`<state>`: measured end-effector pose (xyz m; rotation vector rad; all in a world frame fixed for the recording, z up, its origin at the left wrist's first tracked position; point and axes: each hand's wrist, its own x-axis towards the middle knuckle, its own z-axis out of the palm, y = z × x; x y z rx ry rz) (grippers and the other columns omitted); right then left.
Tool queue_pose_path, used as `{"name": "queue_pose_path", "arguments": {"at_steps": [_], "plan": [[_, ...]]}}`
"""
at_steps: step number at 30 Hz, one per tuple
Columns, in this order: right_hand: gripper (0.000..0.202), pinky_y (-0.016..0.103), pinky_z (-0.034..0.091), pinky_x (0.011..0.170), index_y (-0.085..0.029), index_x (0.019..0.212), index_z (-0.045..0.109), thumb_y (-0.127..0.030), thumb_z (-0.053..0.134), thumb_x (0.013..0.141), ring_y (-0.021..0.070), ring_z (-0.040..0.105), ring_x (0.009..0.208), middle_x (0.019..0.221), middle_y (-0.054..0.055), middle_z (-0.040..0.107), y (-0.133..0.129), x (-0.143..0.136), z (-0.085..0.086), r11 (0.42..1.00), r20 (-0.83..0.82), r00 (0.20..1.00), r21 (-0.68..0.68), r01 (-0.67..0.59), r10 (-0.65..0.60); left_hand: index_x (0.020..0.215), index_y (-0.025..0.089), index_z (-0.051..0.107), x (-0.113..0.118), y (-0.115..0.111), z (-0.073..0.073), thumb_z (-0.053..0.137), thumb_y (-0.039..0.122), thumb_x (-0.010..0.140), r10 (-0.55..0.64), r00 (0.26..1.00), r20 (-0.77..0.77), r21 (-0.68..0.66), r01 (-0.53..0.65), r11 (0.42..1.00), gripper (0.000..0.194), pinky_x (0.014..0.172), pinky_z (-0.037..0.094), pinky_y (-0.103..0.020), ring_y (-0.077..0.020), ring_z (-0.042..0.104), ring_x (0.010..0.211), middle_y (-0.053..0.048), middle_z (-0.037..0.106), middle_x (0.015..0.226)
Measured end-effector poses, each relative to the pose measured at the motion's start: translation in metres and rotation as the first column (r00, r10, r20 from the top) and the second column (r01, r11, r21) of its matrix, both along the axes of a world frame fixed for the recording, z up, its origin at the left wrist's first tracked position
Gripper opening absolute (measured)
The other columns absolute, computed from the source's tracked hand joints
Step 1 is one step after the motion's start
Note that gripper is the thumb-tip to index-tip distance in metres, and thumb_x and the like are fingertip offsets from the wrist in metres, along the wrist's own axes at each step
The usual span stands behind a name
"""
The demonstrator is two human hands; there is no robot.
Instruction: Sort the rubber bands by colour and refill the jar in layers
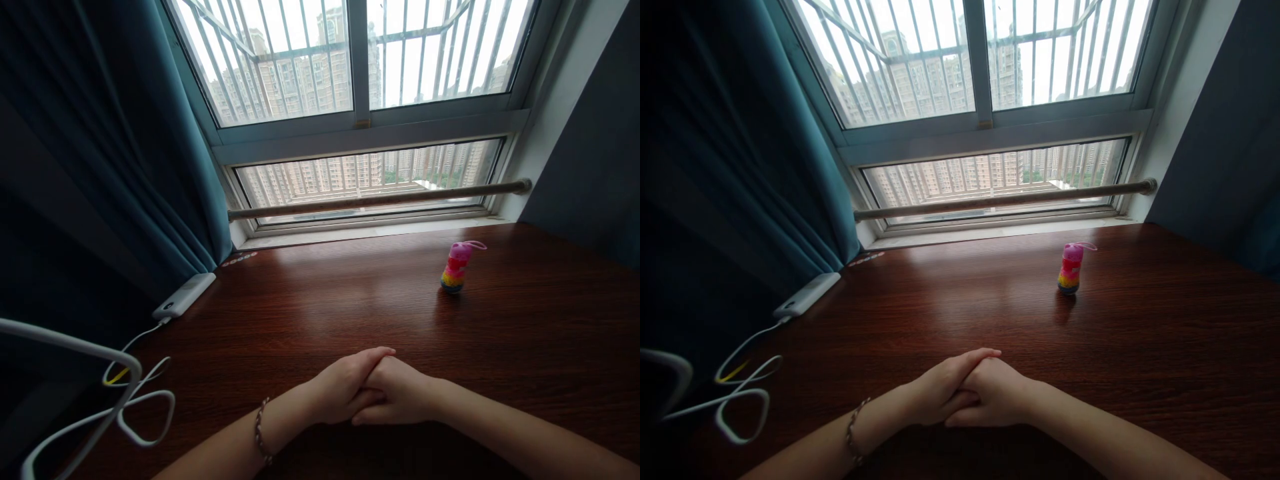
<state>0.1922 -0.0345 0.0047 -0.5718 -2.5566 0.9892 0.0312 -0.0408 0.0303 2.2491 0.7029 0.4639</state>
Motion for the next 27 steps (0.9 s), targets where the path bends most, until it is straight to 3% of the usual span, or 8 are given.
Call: {"name": "queue_pose_path", "arguments": {"at_steps": [5, 8, 10, 13, 15, 17, 22, 27], "plan": [[0.012, 0.021, 0.040, 0.054, -0.018, 0.066, 0.064, -0.027, 0.059, 0.074, 0.0141, 0.057, 0.059, 0.066, 0.001, 0.064, 0.021, 0.016, 0.033, 0.959, 0.219, 0.966, 0.275, 0.073, -0.136, 0.130, 0.016, 0.027, 0.000, 0.002, -0.007, 0.044, 0.020, 0.083, 0.087, 0.994, 0.064, 0.044, -0.090, 0.995, 0.050, 0.098, 0.038, -0.034, -0.0198, 0.046, 0.114, -0.010, 0.047, 0.126], [0.012, 0.022, 0.039, 0.056, -0.019, 0.072, 0.063, -0.024, 0.054, 0.078, 0.0130, 0.055, 0.060, 0.067, 0.001, 0.062, 0.040, 0.043, 0.068, 0.888, 0.121, 0.944, 0.394, 0.239, -0.307, 0.131, 0.017, 0.027, -0.001, 0.002, -0.011, 0.044, 0.024, 0.084, 0.158, 0.985, 0.061, 0.106, -0.164, 0.981, 0.050, 0.101, 0.035, -0.035, -0.0195, 0.043, 0.118, -0.011, 0.044, 0.129], [0.017, 0.028, 0.042, 0.070, -0.018, 0.079, 0.062, -0.030, 0.052, 0.082, 0.0179, 0.055, 0.076, 0.080, 0.005, 0.062, 0.054, 0.068, 0.089, 0.690, -0.083, 0.842, 0.534, 0.489, -0.533, 0.130, 0.017, 0.028, -0.002, 0.002, -0.012, 0.045, 0.026, 0.084, 0.165, 0.986, 0.038, 0.140, -0.168, 0.976, 0.050, 0.103, 0.034, -0.036, -0.0197, 0.040, 0.120, -0.010, 0.042, 0.131], [0.026, 0.046, 0.033, 0.089, -0.021, 0.101, 0.061, -0.033, 0.055, 0.079, 0.0313, 0.039, 0.110, 0.117, 0.009, 0.051, 0.076, 0.109, 0.100, 0.281, -0.261, 0.583, 0.682, 0.675, -0.769, 0.131, 0.017, 0.029, -0.003, 0.001, -0.012, 0.045, 0.027, 0.084, 0.139, 0.990, 0.010, 0.176, -0.138, 0.975, 0.050, 0.104, 0.033, -0.035, -0.0193, 0.039, 0.122, -0.010, 0.041, 0.132], [0.034, 0.052, 0.031, 0.088, -0.023, 0.108, 0.059, -0.035, 0.058, 0.076, 0.0380, 0.029, 0.116, 0.129, 0.009, 0.040, 0.089, 0.131, 0.093, 0.153, -0.238, 0.445, 0.717, 0.680, -0.864, 0.130, 0.018, 0.029, -0.002, 0.002, -0.012, 0.045, 0.027, 0.084, 0.133, 0.991, -0.001, 0.194, -0.130, 0.972, 0.050, 0.104, 0.034, -0.035, -0.0189, 0.038, 0.122, -0.010, 0.040, 0.133], [0.033, 0.051, 0.035, 0.086, -0.023, 0.108, 0.059, -0.034, 0.056, 0.077, 0.0379, 0.034, 0.112, 0.128, 0.010, 0.041, 0.101, 0.146, 0.081, 0.151, -0.155, 0.374, 0.726, 0.671, -0.914, 0.130, 0.018, 0.029, -0.002, 0.002, -0.012, 0.045, 0.027, 0.085, 0.132, 0.991, -0.007, 0.204, -0.127, 0.971, 0.049, 0.104, 0.034, -0.035, -0.0192, 0.038, 0.122, -0.010, 0.040, 0.133], [0.029, 0.032, 0.045, 0.077, -0.017, 0.101, 0.063, -0.016, 0.046, 0.078, 0.0230, 0.054, 0.088, 0.113, 0.012, 0.048, 0.115, 0.159, 0.064, 0.296, -0.028, 0.431, 0.688, 0.663, -0.902, 0.130, 0.018, 0.030, 0.000, 0.002, -0.014, 0.045, 0.027, 0.084, 0.132, 0.991, -0.009, 0.230, -0.127, 0.965, 0.049, 0.103, 0.035, -0.037, -0.0202, 0.038, 0.122, -0.010, 0.040, 0.133], [0.029, 0.032, 0.045, 0.066, -0.019, 0.103, 0.062, -0.022, 0.048, 0.078, 0.0235, 0.057, 0.075, 0.089, 0.012, 0.056, 0.112, 0.164, 0.077, 0.232, 0.007, 0.300, 0.652, 0.722, -0.954, 0.130, 0.018, 0.030, -0.001, 0.002, -0.017, 0.045, 0.025, 0.085, 0.162, 0.987, 0.004, 0.279, -0.156, 0.948, 0.048, 0.103, 0.034, -0.038, -0.0199, 0.037, 0.123, -0.010, 0.040, 0.133]]}}
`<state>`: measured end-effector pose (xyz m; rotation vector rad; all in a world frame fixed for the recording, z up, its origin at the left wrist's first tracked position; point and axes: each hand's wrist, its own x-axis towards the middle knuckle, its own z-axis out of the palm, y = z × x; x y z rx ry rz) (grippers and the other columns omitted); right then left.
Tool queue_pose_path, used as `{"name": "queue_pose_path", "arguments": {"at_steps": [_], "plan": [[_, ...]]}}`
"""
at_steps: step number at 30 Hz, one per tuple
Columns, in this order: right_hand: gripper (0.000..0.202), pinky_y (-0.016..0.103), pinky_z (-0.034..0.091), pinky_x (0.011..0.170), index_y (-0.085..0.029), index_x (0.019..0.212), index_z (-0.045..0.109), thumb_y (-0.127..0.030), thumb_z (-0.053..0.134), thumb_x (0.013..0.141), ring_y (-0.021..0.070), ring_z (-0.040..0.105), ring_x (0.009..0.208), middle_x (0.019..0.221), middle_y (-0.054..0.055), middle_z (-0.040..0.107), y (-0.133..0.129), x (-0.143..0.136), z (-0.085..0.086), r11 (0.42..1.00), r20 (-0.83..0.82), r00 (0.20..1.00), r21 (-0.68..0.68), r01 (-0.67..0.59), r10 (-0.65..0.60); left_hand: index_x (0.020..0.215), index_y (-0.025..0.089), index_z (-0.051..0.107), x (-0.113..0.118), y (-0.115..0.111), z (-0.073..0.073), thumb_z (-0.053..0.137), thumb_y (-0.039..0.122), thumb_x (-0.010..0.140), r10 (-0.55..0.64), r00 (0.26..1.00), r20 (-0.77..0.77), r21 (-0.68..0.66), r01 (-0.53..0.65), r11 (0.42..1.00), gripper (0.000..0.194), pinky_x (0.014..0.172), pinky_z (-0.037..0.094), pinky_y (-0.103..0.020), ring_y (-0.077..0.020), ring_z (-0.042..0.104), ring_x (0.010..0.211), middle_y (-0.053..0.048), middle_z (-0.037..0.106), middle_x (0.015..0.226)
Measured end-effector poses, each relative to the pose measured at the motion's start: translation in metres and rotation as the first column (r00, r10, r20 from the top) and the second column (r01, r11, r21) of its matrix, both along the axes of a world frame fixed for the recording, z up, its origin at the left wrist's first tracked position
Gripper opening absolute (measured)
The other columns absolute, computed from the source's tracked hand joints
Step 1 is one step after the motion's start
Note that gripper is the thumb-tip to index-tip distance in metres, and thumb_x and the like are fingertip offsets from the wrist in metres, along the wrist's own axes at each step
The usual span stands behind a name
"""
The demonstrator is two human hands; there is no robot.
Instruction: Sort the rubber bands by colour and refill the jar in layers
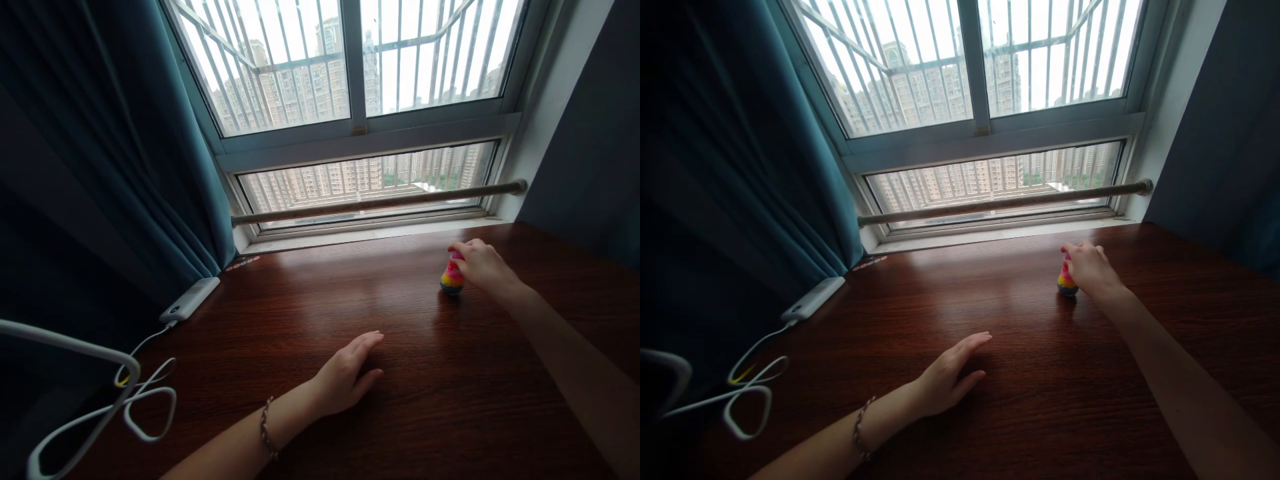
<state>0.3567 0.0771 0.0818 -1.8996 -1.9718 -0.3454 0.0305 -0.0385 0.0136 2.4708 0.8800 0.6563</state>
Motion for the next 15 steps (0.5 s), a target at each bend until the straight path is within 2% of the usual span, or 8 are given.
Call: {"name": "queue_pose_path", "arguments": {"at_steps": [3, 6, 8, 10, 12, 15], "plan": [[0.026, 0.031, 0.045, 0.063, -0.019, 0.100, 0.062, -0.027, 0.051, 0.078, 0.0234, 0.058, 0.073, 0.078, 0.009, 0.060, -0.006, -0.005, 0.010, 0.999, -0.105, 0.994, -0.028, -0.037, 0.034, 0.127, 0.018, 0.032, 0.002, 0.009, 0.005, 0.045, 0.024, 0.084, 0.043, 0.999, 0.020, 0.093, -0.044, 0.995, 0.045, 0.104, 0.034, -0.039, -0.0203, 0.035, 0.125, -0.011, 0.039, 0.133], [0.023, 0.027, 0.046, 0.060, -0.020, 0.094, 0.062, -0.034, 0.055, 0.076, 0.0192, 0.059, 0.067, 0.076, 0.005, 0.062, -0.017, -0.028, 0.013, 0.978, -0.319, 0.927, 0.016, -0.206, 0.200, 0.127, 0.017, 0.032, 0.011, 0.027, 0.019, 0.047, 0.026, 0.083, 0.153, 0.986, 0.071, 0.191, -0.164, 0.968, 0.047, 0.104, 0.032, -0.039, -0.0210, 0.034, 0.125, -0.012, 0.038, 0.133], [0.028, 0.024, 0.046, 0.052, -0.019, 0.092, 0.061, -0.041, 0.054, 0.077, 0.0162, 0.060, 0.058, 0.073, 0.004, 0.062, -0.027, -0.052, 0.011, 0.944, -0.518, 0.804, 0.021, -0.329, 0.291, 0.126, 0.016, 0.032, 0.020, 0.040, 0.028, 0.054, 0.030, 0.079, 0.226, 0.968, 0.105, 0.233, -0.245, 0.941, 0.053, 0.103, 0.031, -0.041, -0.0232, 0.034, 0.124, -0.012, 0.038, 0.132], [0.034, 0.023, 0.046, 0.046, -0.017, 0.091, 0.059, -0.047, 0.055, 0.075, 0.0149, 0.060, 0.052, 0.069, 0.003, 0.061, -0.038, -0.074, 0.007, 0.902, -0.705, 0.631, 0.029, -0.431, 0.324, 0.124, 0.016, 0.036, 0.027, 0.049, 0.035, 0.062, 0.039, 0.071, 0.304, 0.942, 0.140, 0.226, -0.330, 0.917, 0.063, 0.097, 0.037, -0.042, -0.0260, 0.043, 0.115, -0.012, 0.045, 0.124], [0.037, 0.022, 0.047, 0.045, -0.016, 0.087, 0.058, -0.049, 0.058, 0.072, 0.0144, 0.059, 0.051, 0.065, 0.002, 0.060, -0.047, -0.091, 0.001, 0.859, -0.801, 0.497, 0.043, -0.509, 0.335, 0.115, 0.017, 0.045, 0.031, 0.053, 0.037, 0.063, 0.042, 0.069, 0.381, 0.912, 0.150, 0.170, -0.403, 0.899, 0.055, 0.083, 0.045, -0.039, -0.0240, 0.054, 0.096, -0.009, 0.056, 0.108], [0.037, 0.021, 0.046, 0.043, -0.015, 0.082, 0.057, -0.048, 0.064, 0.067, 0.0129, 0.057, 0.049, 0.061, 0.001, 0.059, -0.052, -0.103, -0.008, 0.810, -0.852, 0.404, 0.041, -0.585, 0.334, 0.100, 0.018, 0.056, 0.029, 0.050, 0.034, 0.063, 0.041, 0.069, 0.417, 0.894, 0.164, 0.080, -0.433, 0.898, 0.039, 0.070, 0.045, -0.030, -0.0181, 0.056, 0.077, -0.004, 0.060, 0.089]]}}
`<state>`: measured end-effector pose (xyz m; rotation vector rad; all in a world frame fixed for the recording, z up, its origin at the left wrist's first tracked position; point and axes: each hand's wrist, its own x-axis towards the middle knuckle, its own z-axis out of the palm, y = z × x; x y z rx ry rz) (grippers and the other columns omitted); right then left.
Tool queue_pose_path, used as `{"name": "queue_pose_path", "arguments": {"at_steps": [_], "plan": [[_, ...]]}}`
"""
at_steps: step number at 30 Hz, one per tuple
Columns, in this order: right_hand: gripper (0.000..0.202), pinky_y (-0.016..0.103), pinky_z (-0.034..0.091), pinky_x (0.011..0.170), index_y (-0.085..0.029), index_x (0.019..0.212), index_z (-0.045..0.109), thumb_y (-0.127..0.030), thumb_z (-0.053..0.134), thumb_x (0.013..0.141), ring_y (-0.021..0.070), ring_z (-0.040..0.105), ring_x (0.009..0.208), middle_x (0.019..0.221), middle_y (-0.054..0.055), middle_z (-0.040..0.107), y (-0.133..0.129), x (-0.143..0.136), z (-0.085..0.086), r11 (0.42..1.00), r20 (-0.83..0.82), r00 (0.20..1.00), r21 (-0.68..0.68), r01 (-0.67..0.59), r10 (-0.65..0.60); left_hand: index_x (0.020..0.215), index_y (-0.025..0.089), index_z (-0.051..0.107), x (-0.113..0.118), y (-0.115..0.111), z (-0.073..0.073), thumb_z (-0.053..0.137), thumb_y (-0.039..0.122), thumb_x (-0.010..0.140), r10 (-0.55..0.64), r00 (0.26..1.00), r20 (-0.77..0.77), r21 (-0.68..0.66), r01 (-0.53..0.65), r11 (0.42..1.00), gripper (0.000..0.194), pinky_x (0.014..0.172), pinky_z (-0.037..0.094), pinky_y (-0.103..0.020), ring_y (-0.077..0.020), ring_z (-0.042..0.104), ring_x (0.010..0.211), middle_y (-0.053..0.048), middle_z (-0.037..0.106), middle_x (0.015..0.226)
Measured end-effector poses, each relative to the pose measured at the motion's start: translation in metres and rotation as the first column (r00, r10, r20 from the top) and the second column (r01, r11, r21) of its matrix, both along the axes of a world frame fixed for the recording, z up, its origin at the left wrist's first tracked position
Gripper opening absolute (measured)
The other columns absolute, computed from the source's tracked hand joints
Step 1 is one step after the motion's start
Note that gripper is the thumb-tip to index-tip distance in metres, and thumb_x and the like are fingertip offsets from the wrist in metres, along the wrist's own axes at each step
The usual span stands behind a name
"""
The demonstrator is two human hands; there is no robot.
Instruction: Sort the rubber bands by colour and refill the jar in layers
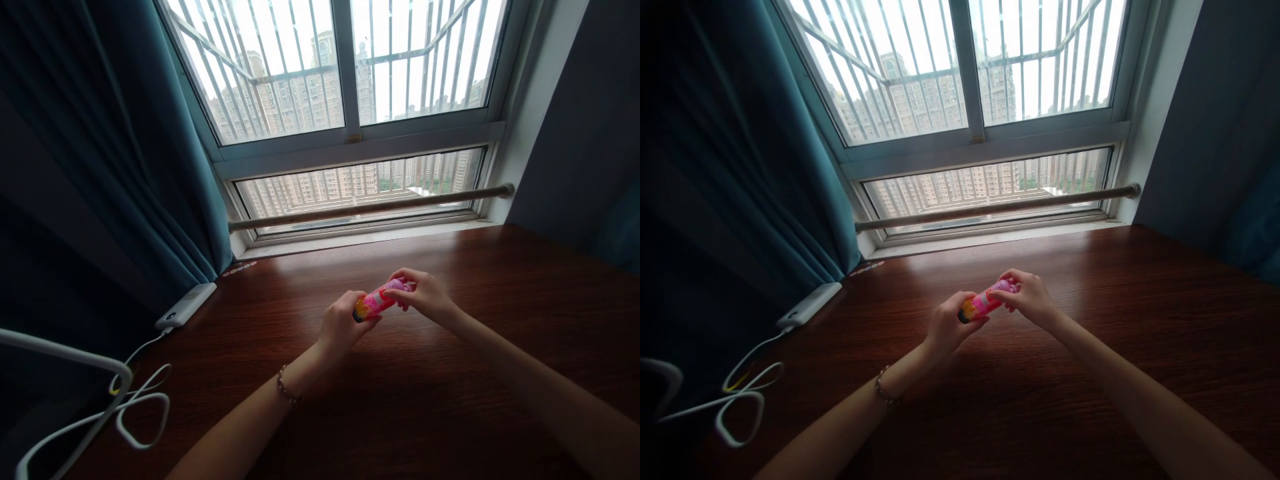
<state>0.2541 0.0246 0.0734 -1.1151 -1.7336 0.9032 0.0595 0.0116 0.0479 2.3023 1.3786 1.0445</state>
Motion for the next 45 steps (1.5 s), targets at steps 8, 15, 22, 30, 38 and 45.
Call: {"name": "queue_pose_path", "arguments": {"at_steps": [8, 15, 22, 30, 38, 45], "plan": [[0.029, 0.018, 0.037, 0.041, -0.015, 0.074, 0.053, -0.042, 0.061, 0.072, 0.0091, 0.049, 0.049, 0.059, -0.002, 0.053, 0.005, -0.004, -0.024, 0.999, -0.050, 0.997, -0.013, -0.052, 0.051, 0.082, 0.010, 0.065, -0.014, 0.011, -0.004, 0.072, 0.040, 0.056, -0.129, 0.920, 0.370, -0.482, 0.309, 0.820, 0.040, 0.053, 0.038, -0.021, -0.0121, 0.052, 0.059, -0.002, 0.059, 0.066], [0.030, 0.027, 0.047, 0.072, -0.017, 0.092, 0.057, -0.031, 0.068, 0.068, 0.0170, 0.056, 0.085, 0.099, 0.006, 0.058, 0.005, 0.002, -0.014, 0.944, -0.245, 0.912, 0.057, -0.324, 0.328, 0.083, 0.006, 0.065, -0.017, 0.016, -0.001, 0.064, 0.040, 0.064, -0.107, 0.823, 0.558, -0.643, 0.511, 0.571, 0.038, 0.054, 0.040, -0.023, -0.0140, 0.055, 0.058, -0.009, 0.062, 0.070], [0.038, 0.026, 0.050, 0.058, -0.015, 0.093, 0.058, -0.045, 0.062, 0.070, 0.0184, 0.062, 0.073, 0.090, 0.008, 0.063, 0.018, 0.003, -0.031, 0.991, -0.087, 0.993, -0.107, -0.086, 0.077, 0.084, 0.012, 0.067, -0.013, 0.015, -0.011, 0.063, 0.045, 0.064, -0.211, 0.964, 0.163, -0.374, 0.258, 0.891, 0.039, 0.054, 0.034, -0.020, -0.0118, 0.049, 0.060, -0.001, 0.059, 0.067], [0.041, 0.021, 0.045, 0.045, -0.011, 0.090, 0.060, -0.042, 0.067, 0.065, 0.0142, 0.058, 0.057, 0.067, 0.005, 0.061, 0.021, 0.014, -0.026, 0.952, 0.092, 0.970, -0.234, -0.197, 0.223, 0.084, 0.011, 0.066, -0.017, 0.021, -0.014, 0.065, 0.044, 0.063, -0.209, 0.954, 0.215, -0.473, 0.289, 0.833, 0.039, 0.056, 0.037, -0.021, -0.0139, 0.052, 0.064, -0.003, 0.061, 0.071], [0.040, 0.023, 0.045, 0.060, -0.015, 0.096, 0.052, -0.024, 0.072, 0.063, 0.0140, 0.056, 0.071, 0.085, 0.002, 0.059, 0.014, 0.014, -0.016, 0.918, 0.018, 0.918, -0.035, -0.395, 0.396, 0.090, 0.004, 0.059, -0.027, 0.027, -0.017, 0.045, 0.042, 0.076, 0.029, 0.726, 0.687, -0.725, 0.683, 0.083, 0.043, 0.055, 0.046, -0.028, -0.0190, 0.060, 0.059, -0.013, 0.064, 0.070], [0.033, 0.024, 0.042, 0.064, -0.017, 0.096, 0.050, -0.009, 0.063, 0.067, 0.0133, 0.052, 0.074, 0.088, 0.002, 0.054, 0.005, 0.006, -0.011, 0.897, 0.222, 0.933, 0.284, -0.338, 0.281, 0.099, 0.002, 0.056, -0.028, 0.028, -0.019, 0.045, 0.040, 0.076, 0.173, 0.589, 0.789, -0.592, 0.805, -0.044, 0.046, 0.050, 0.043, -0.025, -0.0191, 0.060, 0.060, -0.014, 0.063, 0.074]]}}
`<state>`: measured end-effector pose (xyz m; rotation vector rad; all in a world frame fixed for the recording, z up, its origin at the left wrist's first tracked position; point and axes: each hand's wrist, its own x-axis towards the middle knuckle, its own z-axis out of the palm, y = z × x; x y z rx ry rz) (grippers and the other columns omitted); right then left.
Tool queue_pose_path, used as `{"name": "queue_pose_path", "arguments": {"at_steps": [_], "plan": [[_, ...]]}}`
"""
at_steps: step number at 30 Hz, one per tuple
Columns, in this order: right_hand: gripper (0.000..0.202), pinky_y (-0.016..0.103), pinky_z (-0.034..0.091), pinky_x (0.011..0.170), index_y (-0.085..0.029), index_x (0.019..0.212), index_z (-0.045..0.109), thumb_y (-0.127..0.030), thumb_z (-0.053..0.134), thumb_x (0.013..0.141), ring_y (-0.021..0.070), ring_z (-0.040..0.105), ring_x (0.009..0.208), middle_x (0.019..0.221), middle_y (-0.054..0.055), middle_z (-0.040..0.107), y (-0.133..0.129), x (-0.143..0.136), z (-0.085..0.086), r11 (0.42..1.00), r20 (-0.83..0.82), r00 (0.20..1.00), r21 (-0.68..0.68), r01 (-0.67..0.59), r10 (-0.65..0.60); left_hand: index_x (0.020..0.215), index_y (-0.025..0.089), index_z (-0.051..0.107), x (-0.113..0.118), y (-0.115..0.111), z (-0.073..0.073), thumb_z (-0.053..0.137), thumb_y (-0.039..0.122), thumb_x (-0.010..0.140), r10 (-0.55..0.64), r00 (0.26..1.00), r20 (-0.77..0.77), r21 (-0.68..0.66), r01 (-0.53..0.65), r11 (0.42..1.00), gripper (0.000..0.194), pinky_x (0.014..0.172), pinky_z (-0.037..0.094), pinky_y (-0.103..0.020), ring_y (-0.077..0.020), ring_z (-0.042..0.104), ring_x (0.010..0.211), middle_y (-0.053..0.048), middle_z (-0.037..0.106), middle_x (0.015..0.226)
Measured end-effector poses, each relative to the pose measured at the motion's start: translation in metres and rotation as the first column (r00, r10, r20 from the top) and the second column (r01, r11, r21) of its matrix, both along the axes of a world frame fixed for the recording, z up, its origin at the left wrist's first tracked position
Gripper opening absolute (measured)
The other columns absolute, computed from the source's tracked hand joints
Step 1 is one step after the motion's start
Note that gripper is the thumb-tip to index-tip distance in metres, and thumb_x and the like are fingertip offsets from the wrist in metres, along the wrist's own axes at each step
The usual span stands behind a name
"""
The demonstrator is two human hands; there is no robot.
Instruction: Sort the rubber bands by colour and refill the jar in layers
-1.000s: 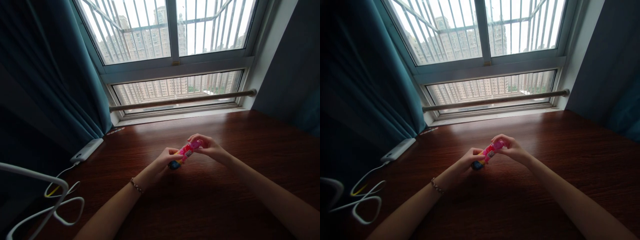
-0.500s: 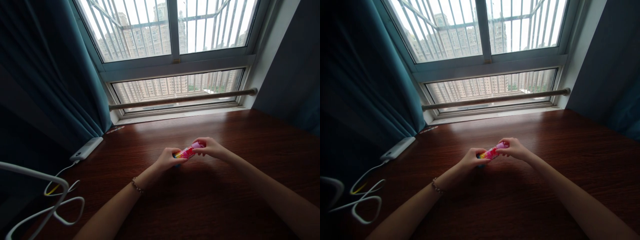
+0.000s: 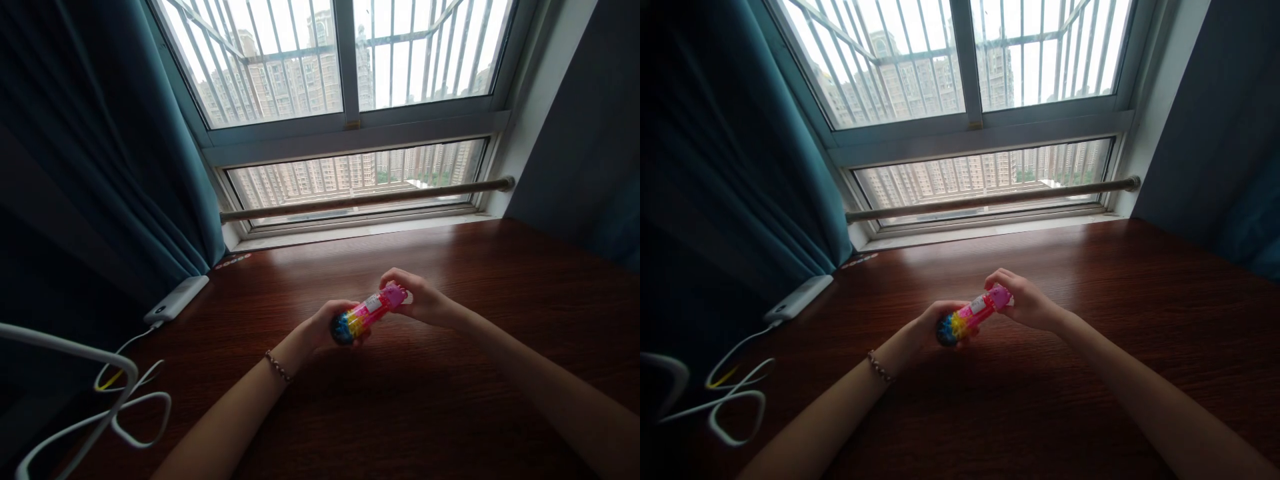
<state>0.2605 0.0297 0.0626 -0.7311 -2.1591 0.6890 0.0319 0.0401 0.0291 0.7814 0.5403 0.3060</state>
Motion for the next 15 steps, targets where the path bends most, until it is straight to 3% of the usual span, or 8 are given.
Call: {"name": "queue_pose_path", "arguments": {"at_steps": [4, 7, 9, 12, 15], "plan": [[0.032, 0.024, 0.042, 0.067, -0.018, 0.096, 0.050, -0.005, 0.057, 0.067, 0.0144, 0.052, 0.077, 0.091, 0.004, 0.053, 0.001, -0.002, -0.001, 0.986, 0.055, 0.998, 0.162, 0.031, -0.040, 0.101, 0.006, 0.056, 0.004, -0.002, 0.002, 0.047, 0.036, 0.076, 0.086, 0.994, -0.071, 0.134, -0.076, 0.988, 0.040, 0.059, 0.046, -0.032, -0.0223, 0.062, 0.067, -0.015, 0.063, 0.086], [0.031, 0.025, 0.043, 0.069, -0.019, 0.097, 0.051, -0.006, 0.055, 0.069, 0.0154, 0.053, 0.079, 0.092, 0.005, 0.053, 0.002, -0.003, -0.004, 0.984, 0.085, 0.995, 0.178, 0.034, -0.050, 0.088, 0.006, 0.060, 0.010, -0.007, 0.005, 0.050, 0.040, 0.077, 0.251, 0.956, -0.152, 0.233, -0.213, 0.949, 0.037, 0.058, 0.044, -0.026, -0.0152, 0.058, 0.060, -0.010, 0.063, 0.075], [0.032, 0.025, 0.043, 0.071, -0.020, 0.097, 0.051, -0.006, 0.053, 0.068, 0.0160, 0.054, 0.081, 0.094, 0.005, 0.053, 0.003, -0.003, -0.005, 0.983, 0.098, 0.994, 0.178, 0.037, -0.055, 0.086, 0.008, 0.060, 0.014, -0.011, 0.008, 0.058, 0.040, 0.073, 0.294, 0.943, -0.153, 0.327, -0.233, 0.916, 0.035, 0.056, 0.042, -0.023, -0.0119, 0.055, 0.057, -0.007, 0.062, 0.071], [0.035, 0.025, 0.044, 0.071, -0.020, 0.099, 0.052, -0.005, 0.052, 0.067, 0.0162, 0.054, 0.082, 0.095, 0.005, 0.054, 0.002, -0.004, -0.007, 0.981, 0.114, 0.991, 0.190, 0.048, -0.070, 0.096, 0.010, 0.057, 0.016, -0.015, 0.014, 0.071, 0.027, 0.061, 0.234, 0.963, -0.131, 0.423, -0.159, 0.892, 0.042, 0.061, 0.043, -0.024, -0.0141, 0.059, 0.063, -0.006, 0.064, 0.076], [0.035, 0.025, 0.044, 0.070, -0.020, 0.101, 0.052, -0.006, 0.052, 0.069, 0.0159, 0.055, 0.081, 0.098, 0.005, 0.054, 0.000, -0.004, -0.007, 0.971, 0.168, 0.981, 0.230, 0.060, -0.100, 0.099, 0.010, 0.055, 0.011, -0.014, 0.014, 0.067, 0.026, 0.063, 0.129, 0.981, -0.142, 0.356, -0.071, 0.932, 0.041, 0.061, 0.045, -0.027, -0.0180, 0.061, 0.065, -0.009, 0.065, 0.076]]}}
